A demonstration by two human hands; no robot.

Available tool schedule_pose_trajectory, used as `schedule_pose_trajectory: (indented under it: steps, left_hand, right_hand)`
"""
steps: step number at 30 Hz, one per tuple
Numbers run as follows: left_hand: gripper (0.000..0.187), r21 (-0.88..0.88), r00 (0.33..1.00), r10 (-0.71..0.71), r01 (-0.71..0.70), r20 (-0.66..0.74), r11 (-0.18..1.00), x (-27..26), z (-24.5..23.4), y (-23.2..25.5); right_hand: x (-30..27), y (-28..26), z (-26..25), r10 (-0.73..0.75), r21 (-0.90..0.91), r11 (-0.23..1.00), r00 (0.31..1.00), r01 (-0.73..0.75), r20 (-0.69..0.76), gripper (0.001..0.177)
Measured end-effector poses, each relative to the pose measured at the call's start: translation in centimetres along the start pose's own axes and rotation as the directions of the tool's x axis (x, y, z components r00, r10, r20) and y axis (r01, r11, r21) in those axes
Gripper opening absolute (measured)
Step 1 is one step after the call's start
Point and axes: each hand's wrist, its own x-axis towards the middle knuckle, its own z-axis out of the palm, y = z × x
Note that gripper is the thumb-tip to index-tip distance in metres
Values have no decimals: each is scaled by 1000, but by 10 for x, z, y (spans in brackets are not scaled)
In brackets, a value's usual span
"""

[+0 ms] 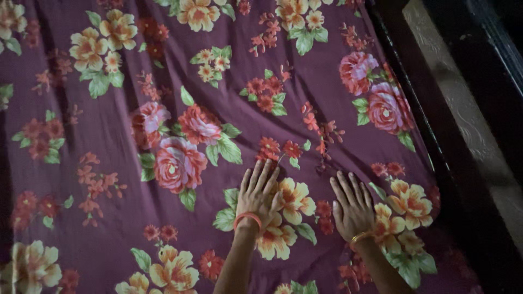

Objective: The person smooths and adjusts a floral-patterned bedsheet on a bed, tucking the edges under the mattress and aligning the fabric across the surface. The hands work along the sides and corners to secure the sheet in place.

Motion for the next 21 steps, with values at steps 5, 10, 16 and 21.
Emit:
schedule_pose_trajectory:
  steps: [5,10,16,21]
  left_hand:
    - [66,74,999,21,-17,-45,997,-2,-4,4]
    - [69,-27,999,3,-2,34,1000,-4,-11,6]
    - [71,84,999,33,-30,-30,996,5,-9,3]
    - [78,75,997,-44,48,-61,996,6,1,17]
  right_hand:
    - [-2,2,4,12,-2,1000,1000,-12,10,61]
    - [-1,5,2,9,3,1000,1000,-9,7,64]
    - [7,5,4,-5,-31,1000,999,4,-43,65]
    - [-4,16,15,-58,-9,998,998,58,21,64]
